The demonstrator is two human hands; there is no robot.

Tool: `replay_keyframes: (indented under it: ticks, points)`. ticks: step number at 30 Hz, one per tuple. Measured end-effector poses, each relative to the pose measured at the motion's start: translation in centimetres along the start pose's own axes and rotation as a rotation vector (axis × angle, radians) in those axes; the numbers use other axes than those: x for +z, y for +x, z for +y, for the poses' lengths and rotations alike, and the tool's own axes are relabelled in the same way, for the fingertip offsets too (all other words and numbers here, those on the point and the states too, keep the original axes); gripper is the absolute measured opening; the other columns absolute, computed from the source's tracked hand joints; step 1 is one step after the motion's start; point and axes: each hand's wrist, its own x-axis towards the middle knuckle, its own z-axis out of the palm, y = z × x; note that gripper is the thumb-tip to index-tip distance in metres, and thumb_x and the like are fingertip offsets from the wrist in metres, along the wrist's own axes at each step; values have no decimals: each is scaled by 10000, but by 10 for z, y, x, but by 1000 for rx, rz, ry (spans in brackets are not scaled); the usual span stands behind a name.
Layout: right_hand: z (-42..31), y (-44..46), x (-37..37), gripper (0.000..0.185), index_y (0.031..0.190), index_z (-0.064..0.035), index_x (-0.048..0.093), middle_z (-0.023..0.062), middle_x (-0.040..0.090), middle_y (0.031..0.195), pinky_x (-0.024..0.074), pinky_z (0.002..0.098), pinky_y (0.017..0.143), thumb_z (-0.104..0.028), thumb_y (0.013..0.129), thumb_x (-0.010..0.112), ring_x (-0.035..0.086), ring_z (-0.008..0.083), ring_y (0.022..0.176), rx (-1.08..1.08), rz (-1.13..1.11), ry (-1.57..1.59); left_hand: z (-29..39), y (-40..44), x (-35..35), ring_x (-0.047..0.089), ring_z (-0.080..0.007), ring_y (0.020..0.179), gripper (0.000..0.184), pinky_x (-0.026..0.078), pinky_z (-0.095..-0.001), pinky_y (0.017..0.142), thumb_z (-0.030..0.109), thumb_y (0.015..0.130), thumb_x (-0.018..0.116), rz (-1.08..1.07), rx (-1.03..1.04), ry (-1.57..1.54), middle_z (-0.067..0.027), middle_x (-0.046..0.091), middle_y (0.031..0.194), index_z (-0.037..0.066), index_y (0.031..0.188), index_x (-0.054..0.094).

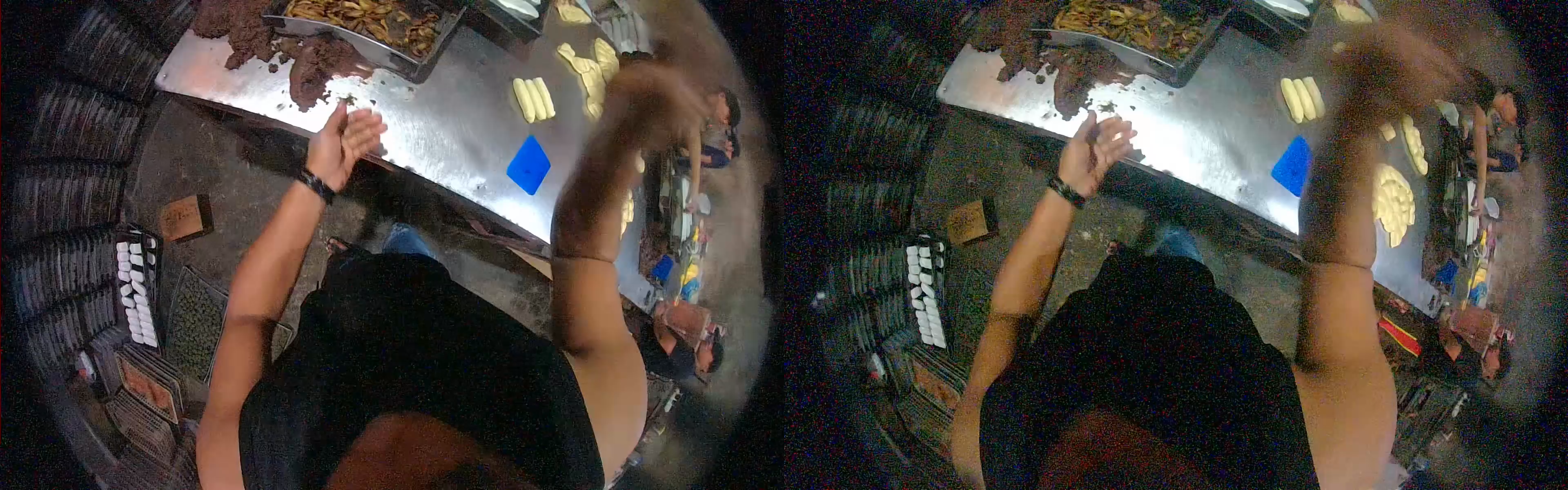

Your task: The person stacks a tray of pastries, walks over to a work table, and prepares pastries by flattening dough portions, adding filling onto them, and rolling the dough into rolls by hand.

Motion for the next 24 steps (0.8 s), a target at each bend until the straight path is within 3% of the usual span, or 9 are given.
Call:
replay_keyframes:
  ticks: [3,5,6,8,9,11,17,18,24]
  points:
    - [35,-33,-24,515,1207,-76,555,158,582,1166,401,491,924,-459,865,582,508,307,1098,-137,351,-240,6,22,25,656,-227,967,440,528,-294,797,363,994,443,72,118,144,-120,644,1115,-23,1177,549]
    - [95,-89,25,570,1261,-73,521,173,559,1227,381,524,955,-474,860,579,487,338,1165,24,250,-435,-6,32,51,646,-204,953,385,513,-268,781,303,982,459,143,187,267,-96,642,1121,-6,1189,560]
    - [128,-127,61,599,1288,-71,504,181,547,1258,371,540,970,-481,858,577,476,354,1199,121,68,-546,-24,43,62,612,-181,983,343,494,-268,782,205,952,472,92,424,458,-81,638,1120,22,1228,563]
    - [188,-220,118,810,1403,-50,389,211,356,1464,236,623,1066,-605,837,552,302,442,1355,71,-233,-779,-76,80,67,482,-300,1253,390,398,-339,1025,121,908,514,-3,848,1018,-187,547,1295,-28,1268,523]
    - [184,-228,116,857,1409,-48,390,237,260,1510,228,609,1088,-668,831,515,266,470,1370,45,-276,-748,-87,87,79,367,-325,1355,449,284,-393,1121,172,918,505,-130,821,1231,-187,426,1430,8,1335,476]
    - [168,-213,102,779,1370,8,420,297,275,1479,316,606,1028,-537,844,599,263,498,1357,10,-350,-693,-110,96,78,241,-307,1420,527,202,-462,1151,284,956,452,-365,731,2143,-146,285,1528,76,1434,369]
    - [203,-133,43,485,1203,-48,578,242,567,1224,470,477,900,-384,854,614,570,397,1103,42,-1096,-302,-106,98,80,110,-296,1458,596,93,-552,1157,433,978,367,-359,635,2314,-83,146,1584,155,1495,262]
    - [174,-90,32,318,1030,-50,630,218,646,994,501,457,819,-316,857,606,628,378,925,174,-1173,-199,-109,101,72,101,-295,1461,629,85,-564,1154,463,953,404,-365,673,2256,-77,160,1581,168,1492,271]
    - [164,25,144,299,1118,-37,614,221,632,1088,508,436,854,-104,831,562,612,380,999,-489,-612,-163,-117,105,63,336,-330,1356,635,266,-465,1119,442,899,464,-350,492,2025,-133,360,1486,148,1448,341]
